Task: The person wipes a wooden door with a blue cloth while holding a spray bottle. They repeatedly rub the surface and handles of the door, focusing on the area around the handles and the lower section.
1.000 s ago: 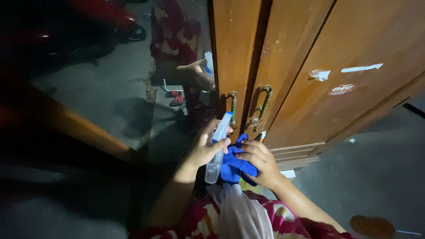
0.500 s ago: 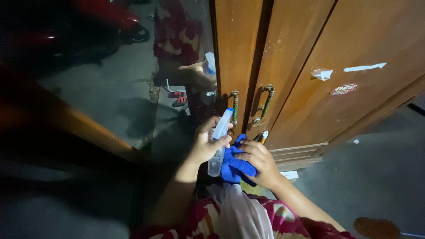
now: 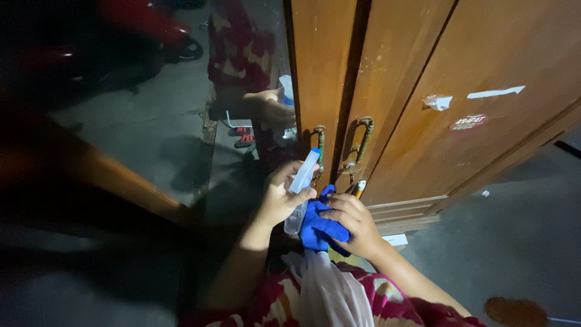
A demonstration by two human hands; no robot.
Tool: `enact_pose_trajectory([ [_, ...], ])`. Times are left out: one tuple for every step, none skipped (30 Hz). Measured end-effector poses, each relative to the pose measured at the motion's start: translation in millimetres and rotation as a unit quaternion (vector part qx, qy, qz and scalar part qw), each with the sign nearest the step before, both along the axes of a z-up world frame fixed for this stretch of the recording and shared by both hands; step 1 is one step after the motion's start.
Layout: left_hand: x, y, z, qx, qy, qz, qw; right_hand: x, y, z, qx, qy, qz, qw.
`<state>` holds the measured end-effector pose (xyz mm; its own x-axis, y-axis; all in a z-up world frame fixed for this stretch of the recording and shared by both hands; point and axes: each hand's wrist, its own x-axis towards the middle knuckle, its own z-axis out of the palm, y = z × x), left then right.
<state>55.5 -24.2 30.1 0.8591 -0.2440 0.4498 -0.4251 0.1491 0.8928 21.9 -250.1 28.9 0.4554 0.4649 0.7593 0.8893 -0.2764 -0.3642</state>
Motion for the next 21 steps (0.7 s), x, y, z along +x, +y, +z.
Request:
enact_pose_trajectory([
  [-0.8, 0.2, 1.7, -0.015, 0.023, -0.007, 1.0, -0.4, 0.7, -0.3, 0.0, 0.002, 0.001, 1.0],
  [-1.6, 0.4, 4.1, -0.03, 0.045, -0.014, 0.998, -0.4, 1.1, -0.2, 0.0, 0.002, 0.001, 1.0],
  [-3.0, 0.6, 6.9, -0.032, 0.052, -0.013, 0.998, -0.6, 1.5, 0.1, 0.0, 0.003, 0.001, 1.0],
  [-4.0, 1.3, 10.3, -0.034, 0.058, -0.012, 0.998, -0.4, 2.2, 0.4, 0.0, 0.002, 0.002, 1.0],
  [-4.9, 1.9, 13.6, -0.037, 0.065, -0.01, 0.997, -0.3, 2.9, 0.7, -0.001, 0.001, 0.003, 1.0],
  [-5.6, 2.4, 16.4, 0.002, 0.014, 0.012, 1.0, 0.0, 3.8, 0.7, -0.002, 0.0, 0.004, 1.0],
  [-6.3, 2.9, 18.8, 0.041, -0.036, 0.034, 0.998, 0.5, 4.5, 0.7, -0.003, -0.001, 0.006, 1.0],
  [-6.4, 3.4, 21.1, 0.081, -0.087, 0.056, 0.991, 1.4, 5.0, 1.0, -0.002, -0.001, 0.012, 1.0],
  [-6.2, 3.6, 22.9, 0.086, -0.078, 0.055, 0.992, 2.3, 5.4, 1.2, -0.002, -0.001, 0.017, 1.0],
  [-6.8, 3.4, 23.2, 0.092, -0.067, 0.053, 0.992, 2.2, 5.4, 0.9, -0.002, 0.0, 0.023, 1.0],
  [-7.1, 3.0, 23.0, 0.097, -0.057, 0.052, 0.992, 2.2, 5.3, 0.5, -0.002, 0.001, 0.021, 1.0],
  [-7.0, 2.9, 22.7, 0.095, -0.065, 0.062, 0.991, 2.6, 6.0, 0.1, -0.002, 0.001, 0.018, 1.0],
  [-6.8, 2.6, 22.0, 0.092, -0.073, 0.072, 0.99, 3.0, 6.6, 0.0, -0.002, 0.001, 0.015, 1.0],
  [-6.8, 2.0, 20.7, 0.09, -0.08, 0.082, 0.989, 3.0, 6.7, 0.0, 0.001, 0.0, 0.015, 1.0],
  [-6.6, 1.8, 19.2, 0.068, -0.073, 0.079, 0.992, 3.2, 6.9, 0.4, 0.004, 0.0, 0.015, 1.0],
  [-6.9, 1.8, 17.3, 0.045, -0.064, 0.076, 0.994, 2.9, 7.4, 1.6, 0.006, 0.001, 0.015, 1.0],
  [-7.6, 2.6, 15.2, 0.022, -0.056, 0.073, 0.996, 3.4, 8.0, 3.7, 0.01, -0.002, 0.015, 1.0],
  [-8.7, 3.9, 13.0, -0.009, -0.034, 0.069, 0.997, 5.0, 8.3, 7.0, 0.015, -0.005, 0.014, 1.0],
  [-9.9, 6.1, 11.0, -0.04, -0.011, 0.066, 0.997, 7.3, 8.7, 11.6, 0.019, -0.007, 0.013, 1.0],
  [-11.1, 8.4, 9.2, -0.071, 0.011, 0.061, 0.996, 10.4, 9.2, 17.7, 0.033, -0.039, 0.001, 0.999],
  [-12.3, 11.0, 7.5, -0.069, -0.007, 0.086, 0.994, 15.5, 10.3, 25.2, 0.047, -0.07, -0.01, 0.996],
])
